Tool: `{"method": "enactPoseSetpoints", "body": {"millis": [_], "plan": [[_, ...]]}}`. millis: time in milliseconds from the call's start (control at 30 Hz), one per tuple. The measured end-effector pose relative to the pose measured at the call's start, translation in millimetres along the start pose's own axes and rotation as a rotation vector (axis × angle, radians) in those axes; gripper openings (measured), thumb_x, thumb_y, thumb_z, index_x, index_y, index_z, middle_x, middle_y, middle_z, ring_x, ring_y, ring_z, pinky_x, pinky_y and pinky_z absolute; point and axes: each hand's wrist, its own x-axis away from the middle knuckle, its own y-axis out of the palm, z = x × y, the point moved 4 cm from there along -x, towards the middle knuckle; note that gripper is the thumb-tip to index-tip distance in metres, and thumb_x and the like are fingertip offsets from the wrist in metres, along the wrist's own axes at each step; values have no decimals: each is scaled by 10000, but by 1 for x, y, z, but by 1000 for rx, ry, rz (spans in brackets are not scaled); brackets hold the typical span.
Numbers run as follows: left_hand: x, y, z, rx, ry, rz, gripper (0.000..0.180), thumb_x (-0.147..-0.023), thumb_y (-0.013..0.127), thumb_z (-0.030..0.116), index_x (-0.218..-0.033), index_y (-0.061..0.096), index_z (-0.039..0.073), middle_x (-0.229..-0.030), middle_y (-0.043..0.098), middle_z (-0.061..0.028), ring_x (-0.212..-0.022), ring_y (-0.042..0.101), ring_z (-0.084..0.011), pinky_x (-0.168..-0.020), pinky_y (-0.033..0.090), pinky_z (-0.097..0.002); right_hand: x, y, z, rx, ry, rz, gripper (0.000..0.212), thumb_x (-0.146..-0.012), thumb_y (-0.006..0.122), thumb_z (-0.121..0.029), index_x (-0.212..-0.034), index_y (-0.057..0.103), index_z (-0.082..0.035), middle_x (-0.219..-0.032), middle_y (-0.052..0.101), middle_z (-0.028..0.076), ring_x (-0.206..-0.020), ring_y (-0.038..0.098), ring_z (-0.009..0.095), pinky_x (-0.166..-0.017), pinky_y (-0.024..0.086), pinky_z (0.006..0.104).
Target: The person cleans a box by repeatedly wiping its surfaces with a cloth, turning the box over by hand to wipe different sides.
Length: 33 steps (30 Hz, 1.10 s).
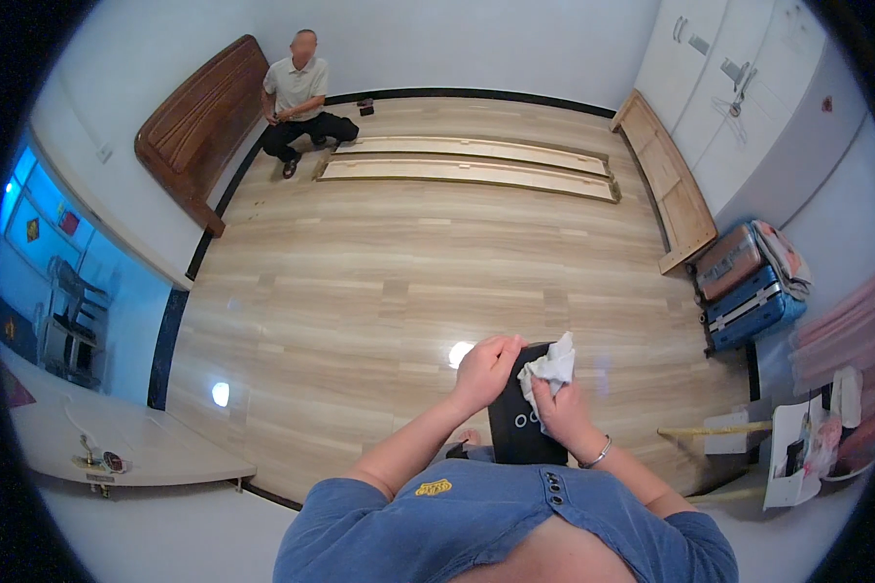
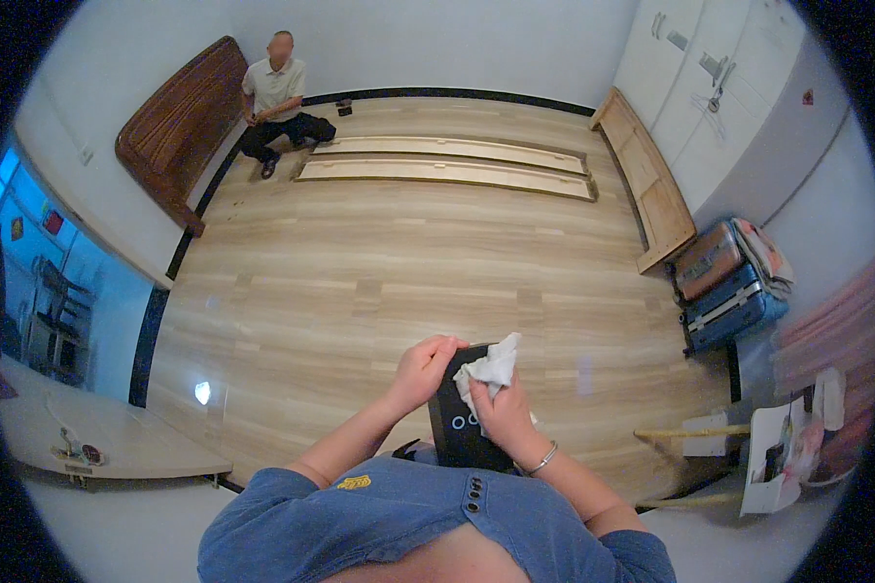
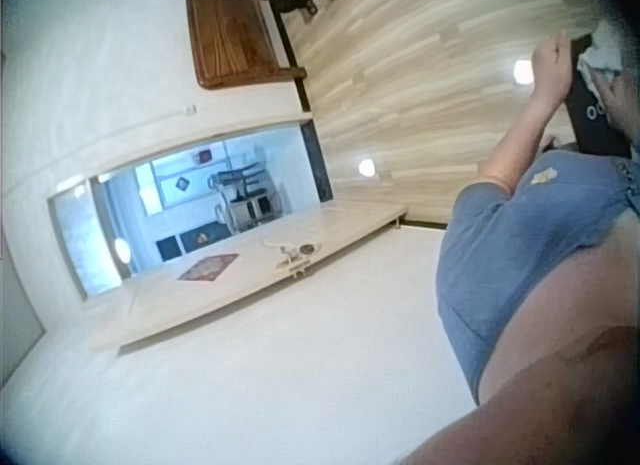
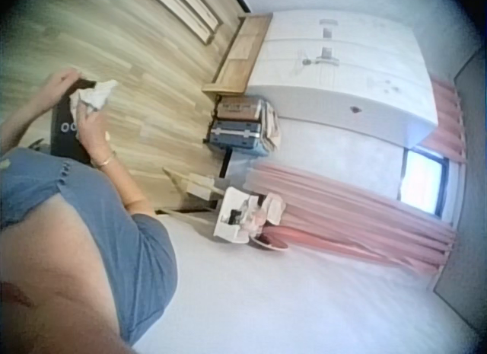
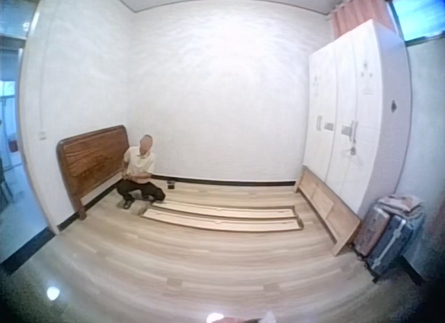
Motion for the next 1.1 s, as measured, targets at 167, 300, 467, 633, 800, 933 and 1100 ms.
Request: {"method": "enactPoseSetpoints", "body": {"millis": [167, 300, 467, 633, 800, 933, 1100], "plan": [[-4, 6, -7, 5, -42, 15, 337, -878, 401, 256, -870, 596, -18, -821, 607, -114, -789, 560, -158, -722, 421, -264, 14, 0, -5, -14, -103, 89, 641, -669, 638, -264, -1121, 334, 73, -1165, 349, 253, -1051, 389, 391, -873, 341, 400], [0, 12, -19, 50, 47, 34, 397, -874, 366, 332, -866, 587, 2, -819, 588, -173, -793, 567, -301, -702, 431, -322, 19, 4, -37, 450, -398, -19, 787, -608, 640, -272, -1221, 271, 57, -1300, 227, 208, -1208, 187, 406, -977, 175, 485], [2, 7, -8, 95, -108, 7, 495, -896, 292, 383, -862, 573, -23, -786, 582, -184, -753, 567, -302, -678, 424, -317, 6, 1, -40, 466, -404, -9, 715, -620, 624, -301, -1189, 343, 26, -1284, 277, 150, -1216, 207, 331, -981, 155, 487], [3, 19, 8, 102, -57, -27, 495, -902, 276, 366, -858, 568, -31, -774, 579, -189, -748, 560, -319, -681, 420, -331, -15, -12, -22, 212, -385, 186, 564, -651, 603, -280, -1113, 422, -12, -1116, 438, 158, -1063, 389, 330, -888, 314, 435], [0, 32, 20, 10, 60, -17, 428, -896, 317, 312, -805, 581, -12, -752, 576, -175, -733, 541, -329, -669, 412, -338, -32, -29, 3, 121, -196, 189, 269, -771, 508, -255, -919, 529, -32, -866, 536, 174, -819, 501, 352, -704, 425, 407], [-4, 41, 30, -27, 199, 48, 261, -826, 488, 224, -729, 589, 4, -696, 570, -143, -661, 530, -290, -612, 405, -339, -36, -35, 27, -163, 48, 143, 338, -839, 430, -298, -902, 546, 13, -836, 572, 187, -787, 551, 301, -690, 428, 353], [-12, 48, 27, -15, 166, 28, 177, -781, 540, 170, -733, 597, 10, -700, 580, -131, -673, 539, -271, -620, 414, -324, -22, -37, 48, -431, 119, 239, 382, -867, 395, -325, -943, 536, 22, -848, 579, 133, -814, 535, 184, -725, 413, 302]]}}
